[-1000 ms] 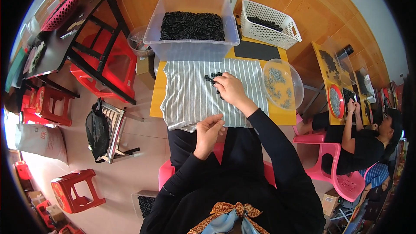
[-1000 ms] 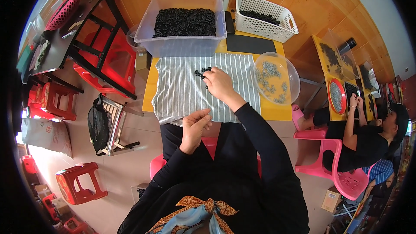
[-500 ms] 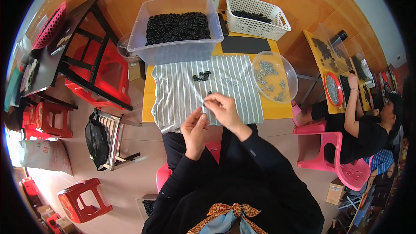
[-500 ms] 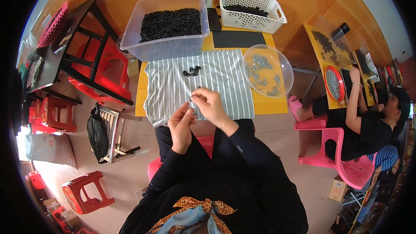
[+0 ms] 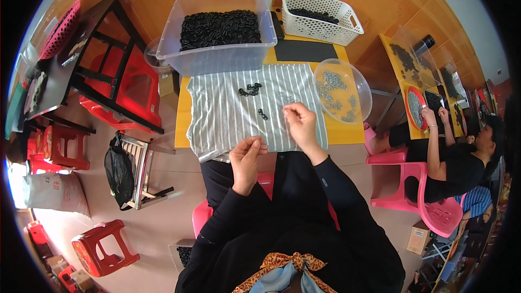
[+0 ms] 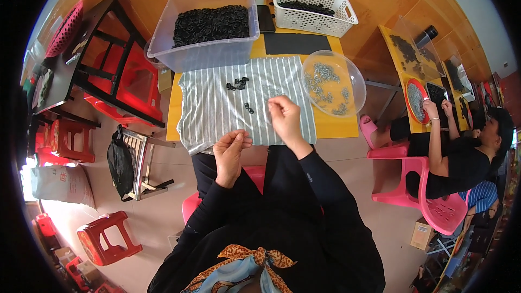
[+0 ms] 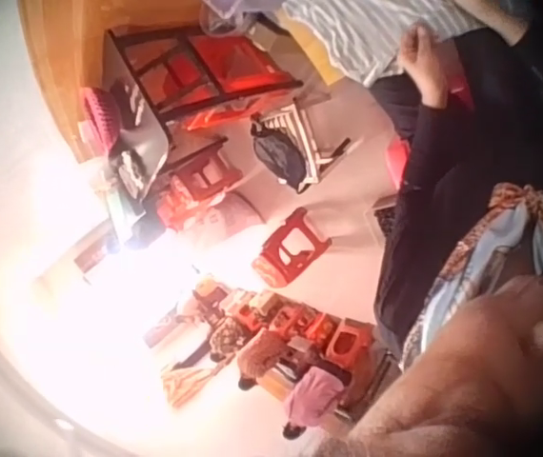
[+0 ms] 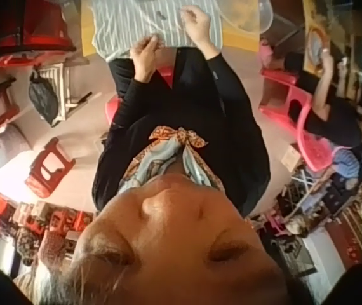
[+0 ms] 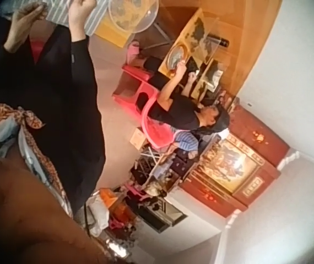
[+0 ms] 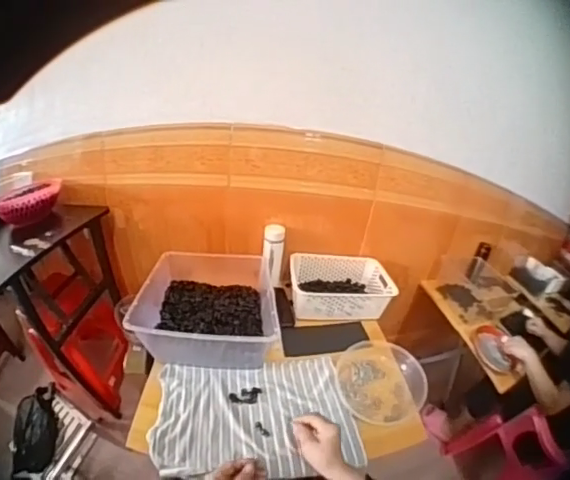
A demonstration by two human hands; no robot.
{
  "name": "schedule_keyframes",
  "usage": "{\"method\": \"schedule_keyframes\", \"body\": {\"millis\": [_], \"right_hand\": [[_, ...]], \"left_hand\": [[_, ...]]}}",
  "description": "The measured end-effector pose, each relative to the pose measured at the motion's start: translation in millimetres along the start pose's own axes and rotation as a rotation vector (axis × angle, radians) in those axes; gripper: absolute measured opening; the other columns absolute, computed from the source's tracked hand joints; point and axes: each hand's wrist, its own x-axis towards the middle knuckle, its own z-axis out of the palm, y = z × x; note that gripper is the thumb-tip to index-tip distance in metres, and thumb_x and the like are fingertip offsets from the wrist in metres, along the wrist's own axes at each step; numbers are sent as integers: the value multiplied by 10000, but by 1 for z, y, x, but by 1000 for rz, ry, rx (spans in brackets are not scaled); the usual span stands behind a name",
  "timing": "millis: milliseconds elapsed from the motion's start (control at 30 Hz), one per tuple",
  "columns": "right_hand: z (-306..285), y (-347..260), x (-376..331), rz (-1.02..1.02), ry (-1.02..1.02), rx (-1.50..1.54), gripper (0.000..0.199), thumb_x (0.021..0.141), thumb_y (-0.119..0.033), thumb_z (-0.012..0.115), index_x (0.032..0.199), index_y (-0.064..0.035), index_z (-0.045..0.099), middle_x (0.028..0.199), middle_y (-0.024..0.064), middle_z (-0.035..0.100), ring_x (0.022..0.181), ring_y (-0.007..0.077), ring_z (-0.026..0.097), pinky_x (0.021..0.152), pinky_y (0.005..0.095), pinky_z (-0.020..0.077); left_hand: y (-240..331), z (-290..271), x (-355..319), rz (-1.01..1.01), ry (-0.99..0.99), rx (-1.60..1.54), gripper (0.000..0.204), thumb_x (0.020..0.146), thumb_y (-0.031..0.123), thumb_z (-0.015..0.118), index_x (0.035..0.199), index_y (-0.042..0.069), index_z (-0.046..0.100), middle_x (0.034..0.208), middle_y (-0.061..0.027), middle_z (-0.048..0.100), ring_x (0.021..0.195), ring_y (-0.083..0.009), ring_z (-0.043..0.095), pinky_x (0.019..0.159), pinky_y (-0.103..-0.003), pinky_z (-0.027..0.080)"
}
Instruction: Sorting and inspecting small black plastic components on a workspace.
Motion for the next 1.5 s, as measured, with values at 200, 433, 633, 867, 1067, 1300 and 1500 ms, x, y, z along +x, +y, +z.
{"method": "schedule_keyframes", "body": {"millis": [200, 433, 633, 867, 1067, 1300, 1500], "right_hand": [[-3, -10, -15, -100, -59, -101, 52, 831, 46, 573, 861, 23, 609, 724, 38, 561, 608, 73, 509, 549, 209, 403], [-21, -10, -21, -151, -83, -262, 51, 801, 54, 582, 827, 13, 595, 723, 78, 571, 589, 145, 555, 538, 249, 422], [-13, 0, 11, -268, -90, -423, 107, 772, 52, 555, 853, 0, 602, 791, 135, 605, 672, 306, 590, 621, 349, 471], [9, -5, 65, -506, -217, -721, 175, 723, 42, 552, 882, -15, 596, 777, 135, 635, 751, 334, 589, 697, 399, 471], [18, 3, 73, -610, -439, -973, 160, 708, 26, 529, 853, -10, 585, 752, 146, 633, 739, 338, 587, 666, 417, 467], [1, 14, 53, 104, -267, -65, 189, 794, 77, 550, 973, 22, 572, 739, 43, 624, 659, 96, 574, 626, 234, 461], [-10, 3, 20, 92, -234, -107, 159, 818, 38, 566, 970, 8, 601, 747, 4, 593, 675, 58, 536, 628, 211, 446]], "left_hand": [[20, -2, 5, 30, 30, 23, 182, 889, 18, 562, 1042, -69, 610, 917, -112, 657, 744, -147, 625, 671, -247, 503], [27, -10, 12, 20, 77, -5, 166, 871, 29, 587, 1000, -64, 635, 872, -94, 659, 691, -128, 611, 596, -220, 463], [23, -8, 8, -10, 49, 9, 166, 872, 45, 591, 990, -62, 637, 858, -89, 659, 672, -121, 606, 576, -214, 455], [18, -4, 3, -62, -32, 55, 155, 870, 38, 584, 981, -56, 639, 854, -81, 665, 657, -89, 590, 565, -193, 437], [19, -5, 3, -75, -11, 52, 152, 862, 41, 595, 973, -50, 646, 839, -71, 669, 649, -74, 582, 564, -184, 427], [18, -5, 5, -76, -24, 60, 153, 859, 41, 598, 971, -54, 644, 839, -82, 670, 654, -86, 593, 567, -190, 430], [16, -3, 2, -85, -41, 83, 157, 869, 40, 587, 979, -59, 638, 860, -94, 669, 664, -100, 604, 577, -197, 439]]}}
